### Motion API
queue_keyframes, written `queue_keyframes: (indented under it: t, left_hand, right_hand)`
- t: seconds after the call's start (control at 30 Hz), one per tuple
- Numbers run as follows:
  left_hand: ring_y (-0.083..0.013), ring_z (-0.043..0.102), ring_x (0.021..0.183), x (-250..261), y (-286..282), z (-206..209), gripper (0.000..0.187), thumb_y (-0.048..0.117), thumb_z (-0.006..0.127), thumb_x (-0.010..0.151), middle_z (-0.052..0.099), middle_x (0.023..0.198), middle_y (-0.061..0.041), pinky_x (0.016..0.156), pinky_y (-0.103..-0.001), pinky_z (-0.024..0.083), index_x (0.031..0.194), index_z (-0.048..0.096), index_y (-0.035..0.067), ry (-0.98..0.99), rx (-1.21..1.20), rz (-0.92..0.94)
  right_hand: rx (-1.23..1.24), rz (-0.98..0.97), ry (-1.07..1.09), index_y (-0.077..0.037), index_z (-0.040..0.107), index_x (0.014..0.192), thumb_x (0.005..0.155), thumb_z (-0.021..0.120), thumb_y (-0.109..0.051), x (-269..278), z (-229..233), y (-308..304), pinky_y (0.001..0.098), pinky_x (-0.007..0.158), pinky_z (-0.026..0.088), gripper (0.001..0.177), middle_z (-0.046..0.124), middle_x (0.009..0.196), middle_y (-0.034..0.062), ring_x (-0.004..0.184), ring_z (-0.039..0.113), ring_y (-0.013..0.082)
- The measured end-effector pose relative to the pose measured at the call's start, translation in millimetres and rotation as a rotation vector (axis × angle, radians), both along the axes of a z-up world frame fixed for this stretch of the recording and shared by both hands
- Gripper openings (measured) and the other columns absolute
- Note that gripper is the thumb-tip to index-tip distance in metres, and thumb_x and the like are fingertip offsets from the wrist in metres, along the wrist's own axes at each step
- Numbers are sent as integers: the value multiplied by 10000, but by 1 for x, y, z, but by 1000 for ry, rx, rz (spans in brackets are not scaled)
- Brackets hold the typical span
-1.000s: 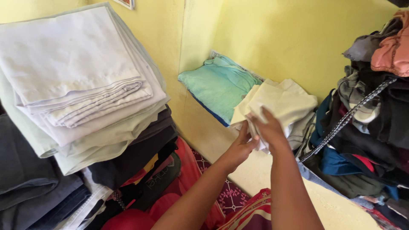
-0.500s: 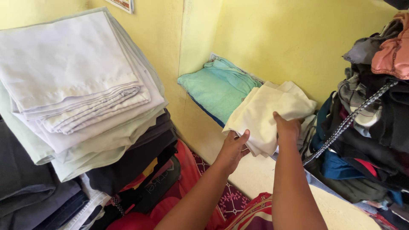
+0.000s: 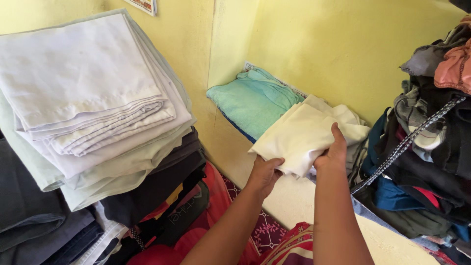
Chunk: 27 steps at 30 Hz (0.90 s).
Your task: The person folds various garments including jeans, shirts, and towels by hand and stacks them neatly on a surface. The person handles each item individually, smoothing and aligning edges before placing them in a growing pile.
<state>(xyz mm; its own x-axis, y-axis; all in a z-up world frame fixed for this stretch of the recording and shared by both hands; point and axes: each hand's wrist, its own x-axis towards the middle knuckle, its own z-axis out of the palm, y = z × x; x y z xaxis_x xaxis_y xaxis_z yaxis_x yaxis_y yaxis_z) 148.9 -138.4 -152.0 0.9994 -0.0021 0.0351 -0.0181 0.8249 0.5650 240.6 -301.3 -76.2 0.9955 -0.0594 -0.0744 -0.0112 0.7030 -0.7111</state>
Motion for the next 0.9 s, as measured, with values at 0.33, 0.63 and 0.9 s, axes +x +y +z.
queue_keyframes:
  t: [0.33,0.63,0.9]
  left_hand:
    - [-284,684,1146,-12,29,36,543,-91,598,857,676,1266,-147,953,-445,583,1389,524,-14,-284,-11,-45]
    - [-196,751,835,-39,64,83,450,-109,650,862,731,1034,-96,660,-312,619,1286,583,24,-378,-97,-35]
    - [-176,731,731,-63,76,111,454,-100,651,896,733,1005,-129,614,-263,607,1335,573,-15,-454,-215,-40]
  right_hand:
    - [119,241,-44,-92,501,1477,949,529,-542,-8,-5,18,601,1149,413,694,580,1501,173,1344,569,416]
    - [210,400,19,15,459,1482,994,149,-645,-39,5,59,585,1153,368,878,520,1519,266,1384,492,479]
    - [578,982,-321,74,476,1518,1166,336,-406,-73,18,89,580,1025,468,611,567,1460,326,1253,589,480]
